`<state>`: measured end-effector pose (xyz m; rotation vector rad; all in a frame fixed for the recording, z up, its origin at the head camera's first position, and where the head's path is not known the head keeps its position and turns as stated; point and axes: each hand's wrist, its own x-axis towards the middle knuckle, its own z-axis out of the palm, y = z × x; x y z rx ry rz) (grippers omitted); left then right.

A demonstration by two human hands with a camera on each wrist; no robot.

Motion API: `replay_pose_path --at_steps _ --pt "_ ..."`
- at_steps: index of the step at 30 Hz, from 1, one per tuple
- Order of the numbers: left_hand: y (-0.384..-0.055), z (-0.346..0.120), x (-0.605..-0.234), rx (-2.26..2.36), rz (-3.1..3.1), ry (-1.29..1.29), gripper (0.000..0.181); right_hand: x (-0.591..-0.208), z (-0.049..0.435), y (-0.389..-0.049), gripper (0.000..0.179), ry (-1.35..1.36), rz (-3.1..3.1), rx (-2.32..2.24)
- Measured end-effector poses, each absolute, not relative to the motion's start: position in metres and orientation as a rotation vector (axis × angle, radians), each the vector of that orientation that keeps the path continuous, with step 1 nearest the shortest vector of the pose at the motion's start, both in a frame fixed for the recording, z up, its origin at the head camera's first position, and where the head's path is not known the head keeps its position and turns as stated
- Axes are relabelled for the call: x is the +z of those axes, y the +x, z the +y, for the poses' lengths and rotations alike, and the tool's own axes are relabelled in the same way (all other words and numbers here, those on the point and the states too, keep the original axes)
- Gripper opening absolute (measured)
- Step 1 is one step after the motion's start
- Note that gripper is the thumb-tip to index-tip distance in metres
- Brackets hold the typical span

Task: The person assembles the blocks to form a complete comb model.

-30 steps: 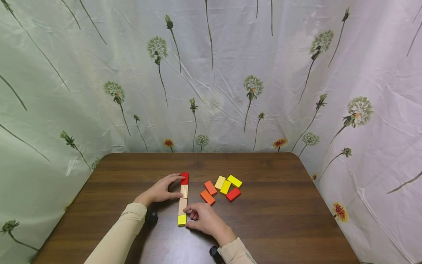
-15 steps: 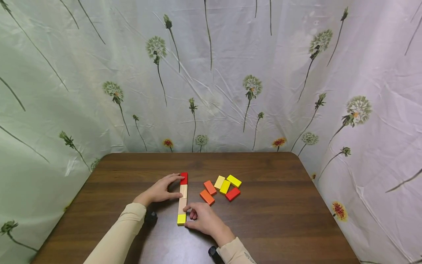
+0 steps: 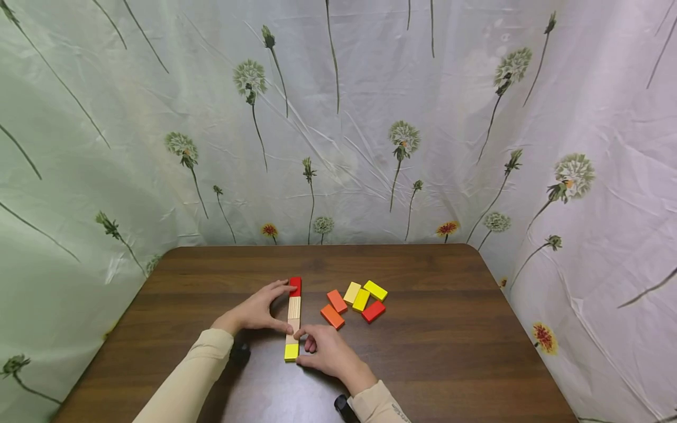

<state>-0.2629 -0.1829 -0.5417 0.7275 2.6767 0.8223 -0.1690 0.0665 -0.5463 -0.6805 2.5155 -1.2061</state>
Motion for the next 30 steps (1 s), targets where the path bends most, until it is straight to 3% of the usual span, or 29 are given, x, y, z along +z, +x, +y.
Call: replay_pose_path --at_steps 14,30 --pt "-0.25 -0.182 -0.539 0.708 2.702 0.905 0.123 -0.546 0.067 -0.17 0.031 -0.698 2.517 -1.198" --pt "-0.245 -0.18 -0.542 0.677 2.695 0.888 0.131 -0.545 0.068 -0.17 0.033 -0.688 2.501 -1.192"
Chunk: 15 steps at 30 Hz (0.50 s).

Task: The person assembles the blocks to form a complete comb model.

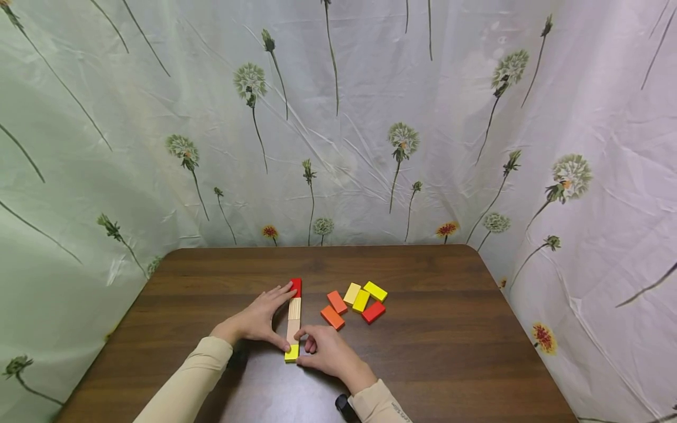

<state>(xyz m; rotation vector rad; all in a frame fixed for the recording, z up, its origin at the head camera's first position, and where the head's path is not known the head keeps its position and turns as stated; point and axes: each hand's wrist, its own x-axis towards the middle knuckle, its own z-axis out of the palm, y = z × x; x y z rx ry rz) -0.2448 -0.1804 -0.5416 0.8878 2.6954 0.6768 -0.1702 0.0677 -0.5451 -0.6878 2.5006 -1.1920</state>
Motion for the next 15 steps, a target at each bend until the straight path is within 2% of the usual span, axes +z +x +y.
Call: replay_pose_path --at_steps 15 --pt "-0.244 -0.178 -0.539 0.672 2.693 0.828 0.131 -0.538 0.083 -0.171 0.03 -0.725 2.528 -1.192"
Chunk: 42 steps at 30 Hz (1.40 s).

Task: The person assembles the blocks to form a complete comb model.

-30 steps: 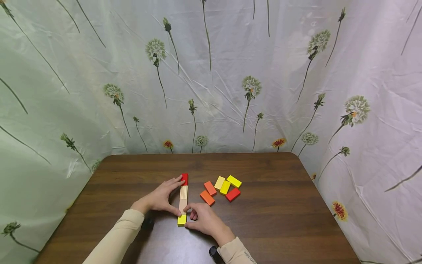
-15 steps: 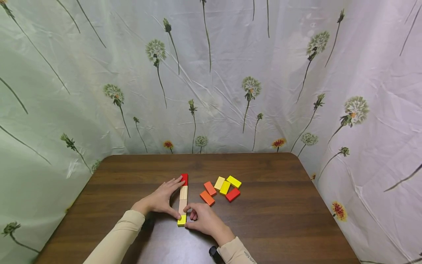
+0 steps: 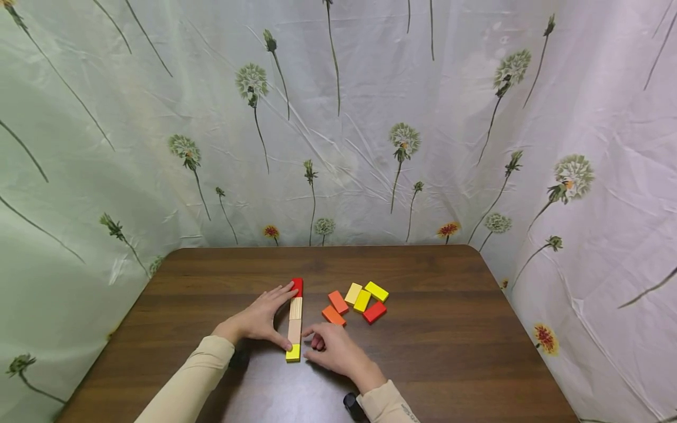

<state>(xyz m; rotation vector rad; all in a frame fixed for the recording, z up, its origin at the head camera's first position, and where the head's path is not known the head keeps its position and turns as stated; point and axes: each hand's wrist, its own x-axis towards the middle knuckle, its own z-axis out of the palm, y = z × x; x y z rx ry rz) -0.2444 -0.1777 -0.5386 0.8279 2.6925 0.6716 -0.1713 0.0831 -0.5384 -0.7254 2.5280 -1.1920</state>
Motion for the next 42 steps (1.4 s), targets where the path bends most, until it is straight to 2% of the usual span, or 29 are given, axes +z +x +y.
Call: replay_pose_path --at_steps 5,17,26,42 --pt "-0.245 -0.177 -0.537 0.663 2.689 0.829 0.132 -0.537 0.097 -0.174 0.033 -0.713 2.706 -1.11" --pt "-0.246 -0.18 -0.54 0.67 2.673 0.819 0.132 -0.541 0.113 -0.174 0.038 -0.485 2.95 -0.996" --pt "-0.251 -0.179 -0.538 0.661 2.68 0.808 0.131 -0.543 0.114 -0.176 0.048 -0.517 2.99 -0.952" --pt "-0.256 -0.181 -0.538 0.695 2.672 0.843 0.132 -0.542 0.115 -0.171 0.046 -0.518 2.895 -1.036"
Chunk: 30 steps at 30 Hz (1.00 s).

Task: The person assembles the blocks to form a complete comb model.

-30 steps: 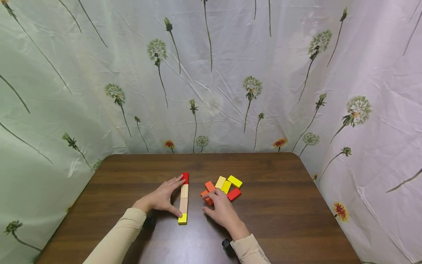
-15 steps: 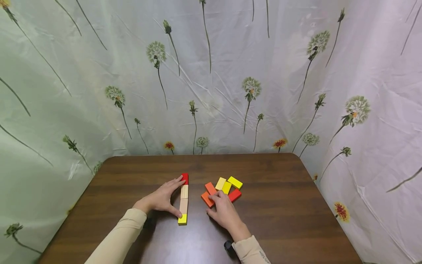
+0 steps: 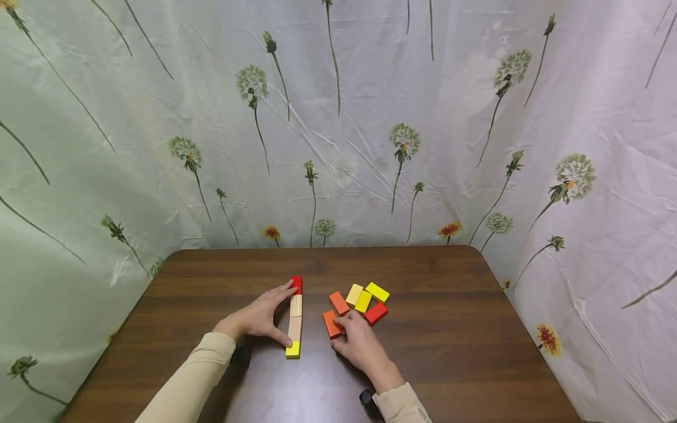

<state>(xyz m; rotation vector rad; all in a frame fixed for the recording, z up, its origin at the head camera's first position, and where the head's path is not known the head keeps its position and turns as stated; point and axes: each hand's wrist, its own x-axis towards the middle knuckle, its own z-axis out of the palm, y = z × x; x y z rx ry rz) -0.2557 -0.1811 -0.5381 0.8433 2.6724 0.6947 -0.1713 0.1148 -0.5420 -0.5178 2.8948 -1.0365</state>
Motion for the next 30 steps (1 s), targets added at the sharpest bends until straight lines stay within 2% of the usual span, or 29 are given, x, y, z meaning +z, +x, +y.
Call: replay_pose_path --at_steps 8,20,30 --pt "-0.258 -0.179 -0.537 0.689 2.667 0.83 0.131 -0.543 0.117 -0.168 0.041 -0.572 2.837 -1.13" --pt "-0.257 -0.18 -0.537 0.686 2.667 0.823 0.131 -0.545 0.113 -0.179 0.062 -0.568 2.76 -1.154" --pt "-0.256 -0.18 -0.537 0.691 2.668 0.823 0.13 -0.547 0.113 -0.185 0.061 -0.55 2.704 -1.215"
